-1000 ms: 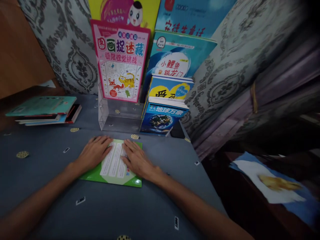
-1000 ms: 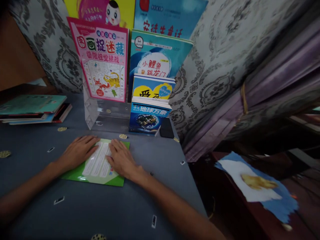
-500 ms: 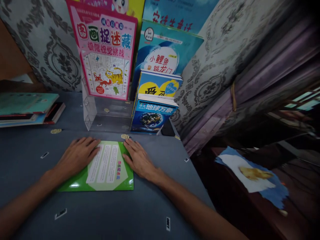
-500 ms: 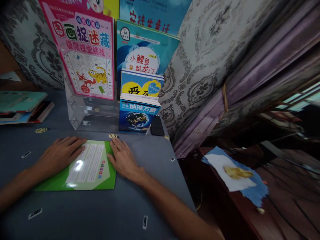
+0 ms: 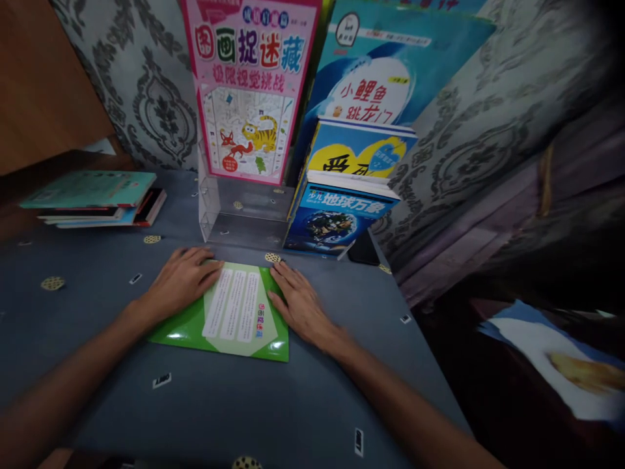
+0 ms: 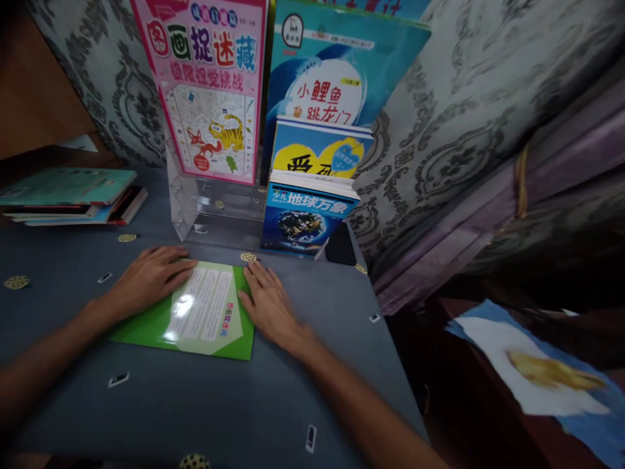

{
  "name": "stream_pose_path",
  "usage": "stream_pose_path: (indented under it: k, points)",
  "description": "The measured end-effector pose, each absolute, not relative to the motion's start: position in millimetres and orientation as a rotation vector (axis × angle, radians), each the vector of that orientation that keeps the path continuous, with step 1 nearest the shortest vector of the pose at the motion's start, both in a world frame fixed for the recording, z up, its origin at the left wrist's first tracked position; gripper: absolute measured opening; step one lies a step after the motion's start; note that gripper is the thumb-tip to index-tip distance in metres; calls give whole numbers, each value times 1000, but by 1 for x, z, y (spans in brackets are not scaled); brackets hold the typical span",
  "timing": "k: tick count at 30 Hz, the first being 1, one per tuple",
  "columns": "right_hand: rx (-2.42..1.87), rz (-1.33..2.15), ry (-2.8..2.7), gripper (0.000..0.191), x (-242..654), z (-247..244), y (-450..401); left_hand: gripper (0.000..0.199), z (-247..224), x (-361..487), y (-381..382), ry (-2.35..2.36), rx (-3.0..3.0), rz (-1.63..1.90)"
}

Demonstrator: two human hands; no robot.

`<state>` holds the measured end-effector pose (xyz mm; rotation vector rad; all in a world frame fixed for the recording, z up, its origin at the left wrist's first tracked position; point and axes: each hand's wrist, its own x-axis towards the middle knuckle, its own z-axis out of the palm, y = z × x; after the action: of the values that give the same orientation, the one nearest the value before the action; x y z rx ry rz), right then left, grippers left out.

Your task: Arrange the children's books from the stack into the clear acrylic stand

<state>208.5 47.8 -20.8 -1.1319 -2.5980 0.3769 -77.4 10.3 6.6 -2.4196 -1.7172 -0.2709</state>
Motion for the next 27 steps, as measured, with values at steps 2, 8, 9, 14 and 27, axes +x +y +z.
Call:
stream_pose_path:
  k: [2, 8, 9, 14, 27]
  points:
    - [-1133, 367, -2582, 54, 209, -23, 48, 45, 11, -87, 9, -1746, -2386, -281]
    - [-1141, 335, -2522, 57, 212, -31, 49, 48, 19, -112, 6, -1934, -2296, -272]
    - [-1144, 333, -2512, 58, 213, -31, 49, 49, 19, -114, 6, -1965, -2288, -265]
    - [-1136, 333, -2480, 60, 214, -33, 50, 51, 18, -113, 4, -2005, -2282, -248]
    - [-987, 265, -2582, 48, 212, -21, 38, 43, 12, -96, -3, -1926, -2251, -120]
